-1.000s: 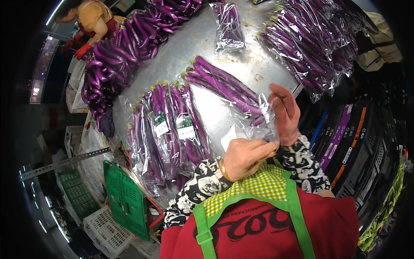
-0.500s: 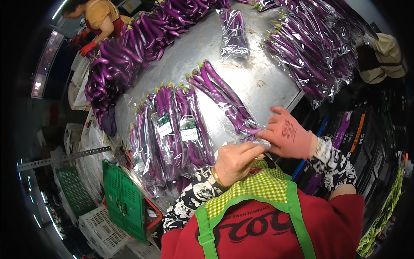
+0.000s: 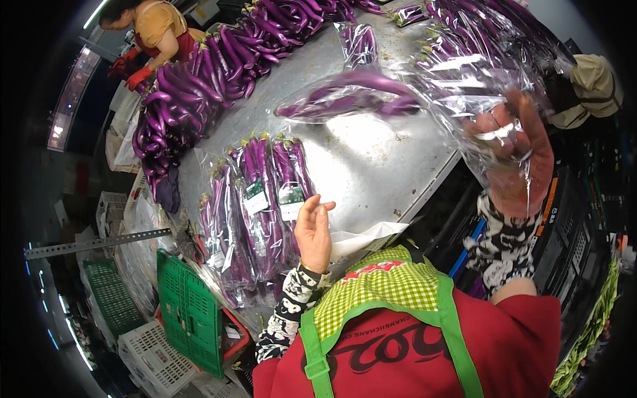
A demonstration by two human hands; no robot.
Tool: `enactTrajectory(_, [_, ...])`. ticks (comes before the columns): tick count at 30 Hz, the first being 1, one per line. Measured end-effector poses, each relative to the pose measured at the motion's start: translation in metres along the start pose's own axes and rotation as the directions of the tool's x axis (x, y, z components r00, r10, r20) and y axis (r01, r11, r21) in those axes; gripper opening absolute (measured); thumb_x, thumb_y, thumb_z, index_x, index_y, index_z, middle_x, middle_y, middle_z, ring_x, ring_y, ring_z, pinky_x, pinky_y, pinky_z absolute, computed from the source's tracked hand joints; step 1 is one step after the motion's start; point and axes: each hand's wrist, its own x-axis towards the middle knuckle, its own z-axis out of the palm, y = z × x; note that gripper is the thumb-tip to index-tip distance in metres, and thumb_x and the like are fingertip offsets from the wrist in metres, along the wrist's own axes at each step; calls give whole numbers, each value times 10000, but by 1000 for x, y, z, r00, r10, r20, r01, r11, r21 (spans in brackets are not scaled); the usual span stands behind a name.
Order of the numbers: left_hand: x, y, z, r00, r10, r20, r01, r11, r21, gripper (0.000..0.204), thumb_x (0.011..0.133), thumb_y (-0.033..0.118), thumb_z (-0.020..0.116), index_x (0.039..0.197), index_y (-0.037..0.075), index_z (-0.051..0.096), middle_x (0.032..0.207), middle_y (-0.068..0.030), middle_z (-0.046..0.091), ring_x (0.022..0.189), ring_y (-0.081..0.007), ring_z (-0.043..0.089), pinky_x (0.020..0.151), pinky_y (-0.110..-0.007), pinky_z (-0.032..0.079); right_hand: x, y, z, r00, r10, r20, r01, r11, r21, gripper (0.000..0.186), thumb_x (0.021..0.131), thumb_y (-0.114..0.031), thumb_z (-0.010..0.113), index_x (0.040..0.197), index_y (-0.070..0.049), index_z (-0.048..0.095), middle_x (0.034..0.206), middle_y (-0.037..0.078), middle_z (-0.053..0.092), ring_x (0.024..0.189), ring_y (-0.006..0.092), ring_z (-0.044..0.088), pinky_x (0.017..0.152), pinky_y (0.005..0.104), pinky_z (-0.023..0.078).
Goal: The person organizes eggplants into bundles, places each bundle into a plastic bag, and secures labels around the bags.
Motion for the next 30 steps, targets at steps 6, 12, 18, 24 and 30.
enactTrajectory(6, [35,-21,29,951,-288,114,286,958,33,429,943,176,529,1281,-62,415,1050,-161,636,1025,-192,580,909,-293,424,-89,22,-96,661,417,-624,-219,902,371,231,953,-240,516,1056,-35,549,818,98,638,755,279,644,811,508,532])
enactTrajectory(12, [92,-92,61,955,-202,215,150,960,235,575,902,180,592,1399,55,331,833,-90,630,773,-178,601,731,-302,493,-130,33,-117,684,300,-665,-16,917,398,194,928,-183,561,1053,-35,554,779,37,588,712,187,600,910,474,470])
enactTrajectory(18, [90,-117,98,906,-406,116,345,871,351,606,855,281,680,1230,-117,420,782,-162,650,759,-186,605,718,-314,485,-174,12,-132,884,-234,-406,-322,325,-889,409,820,108,561,1215,21,503,848,75,553,676,147,535,632,227,464])
enactTrajectory(24, [89,-70,128,539,-732,417,816,577,-43,481,837,350,689,1093,-42,577,862,-147,616,730,-237,591,672,-366,503,-219,-17,-129,893,-239,-382,-378,63,-923,275,929,-194,501,1080,20,585,898,95,571,693,147,529,584,280,431])
enactTrajectory(30, [93,-108,147,698,-630,341,678,734,-34,530,792,311,753,1116,-44,529,882,-89,568,726,-165,535,593,-329,492,-213,-9,-107,699,-175,-694,-414,692,-592,270,914,-249,535,901,9,615,669,-3,493,566,81,473,625,260,472])
